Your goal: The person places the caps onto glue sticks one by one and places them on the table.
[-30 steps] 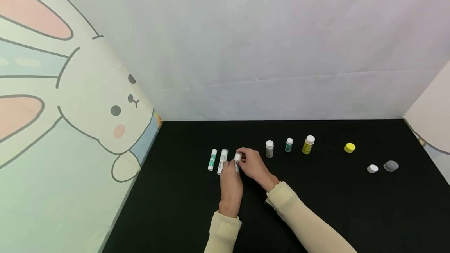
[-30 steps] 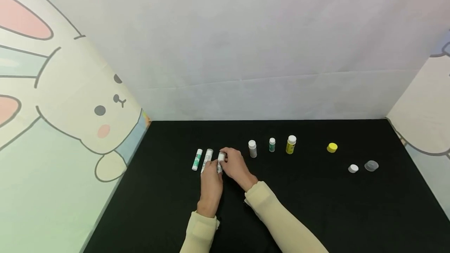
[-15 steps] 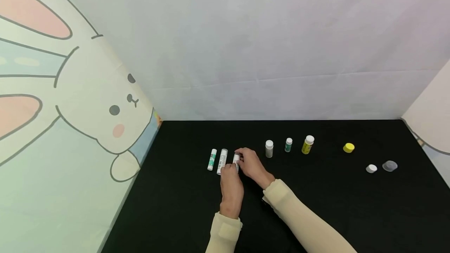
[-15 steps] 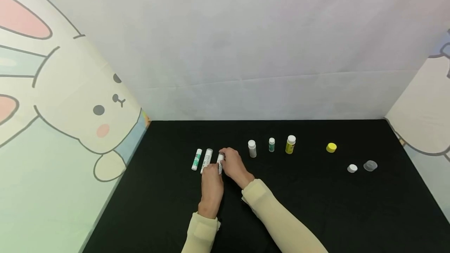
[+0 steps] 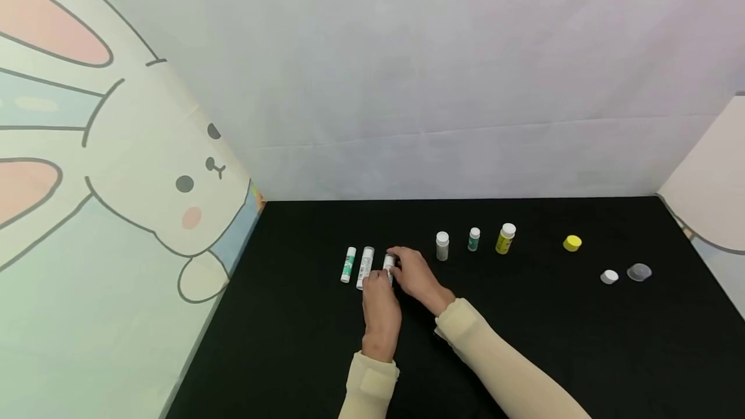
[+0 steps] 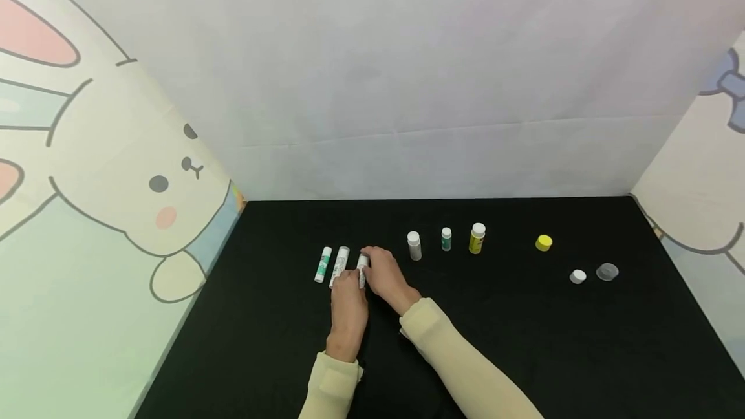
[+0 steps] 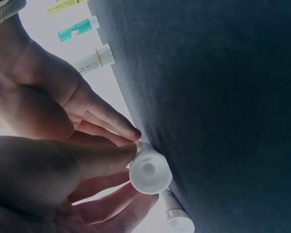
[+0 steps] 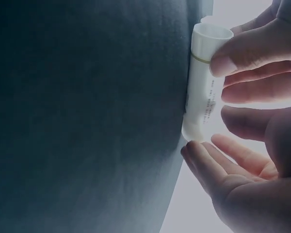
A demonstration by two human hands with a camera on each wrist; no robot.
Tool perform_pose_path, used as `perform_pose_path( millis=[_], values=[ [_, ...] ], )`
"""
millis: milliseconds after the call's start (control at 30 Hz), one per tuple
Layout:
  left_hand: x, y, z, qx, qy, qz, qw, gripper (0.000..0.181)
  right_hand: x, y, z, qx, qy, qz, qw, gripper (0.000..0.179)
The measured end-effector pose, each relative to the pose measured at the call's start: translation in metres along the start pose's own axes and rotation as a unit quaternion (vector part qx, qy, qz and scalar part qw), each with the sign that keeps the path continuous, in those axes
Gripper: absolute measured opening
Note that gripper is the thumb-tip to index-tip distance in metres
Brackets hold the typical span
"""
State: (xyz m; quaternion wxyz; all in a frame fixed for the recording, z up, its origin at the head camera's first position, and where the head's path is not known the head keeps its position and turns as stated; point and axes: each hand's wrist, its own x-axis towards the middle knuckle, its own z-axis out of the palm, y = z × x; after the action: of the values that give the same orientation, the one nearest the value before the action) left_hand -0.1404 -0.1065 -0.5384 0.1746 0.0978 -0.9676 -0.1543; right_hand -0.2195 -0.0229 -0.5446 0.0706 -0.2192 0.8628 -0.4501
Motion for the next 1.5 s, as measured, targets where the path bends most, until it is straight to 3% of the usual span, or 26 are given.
perform_pose_path(
  millis=[200,633,933,1133,1500],
  values=[
    [-0.002,0.001,-0.004,-0.016,-0.002,-0.002,0.9999,0.032,-0.010,-0.002,-0.006,0.012,0.013,-0.012,0.9998,0.040],
    [-0.004,0.010,-0.010,-0.074,0.014,-0.003,0.9972,0.035,-0.042,-0.003,-0.023,0.012,0.033,-0.023,0.9991,0.041],
    [-0.003,0.018,-0.011,-0.109,0.022,0.011,0.9937,0.036,-0.067,0.002,-0.044,0.009,0.032,-0.001,0.9994,0.040],
    [-0.002,0.023,-0.010,-0.126,0.007,0.001,0.9921,0.037,-0.081,0.009,-0.060,0.002,0.031,0.015,0.9994,0.038],
    [-0.005,0.035,-0.007,-0.136,0.008,0.027,0.9903,0.037,-0.104,0.026,-0.094,-0.022,0.066,0.036,0.9970,0.035]
  ],
)
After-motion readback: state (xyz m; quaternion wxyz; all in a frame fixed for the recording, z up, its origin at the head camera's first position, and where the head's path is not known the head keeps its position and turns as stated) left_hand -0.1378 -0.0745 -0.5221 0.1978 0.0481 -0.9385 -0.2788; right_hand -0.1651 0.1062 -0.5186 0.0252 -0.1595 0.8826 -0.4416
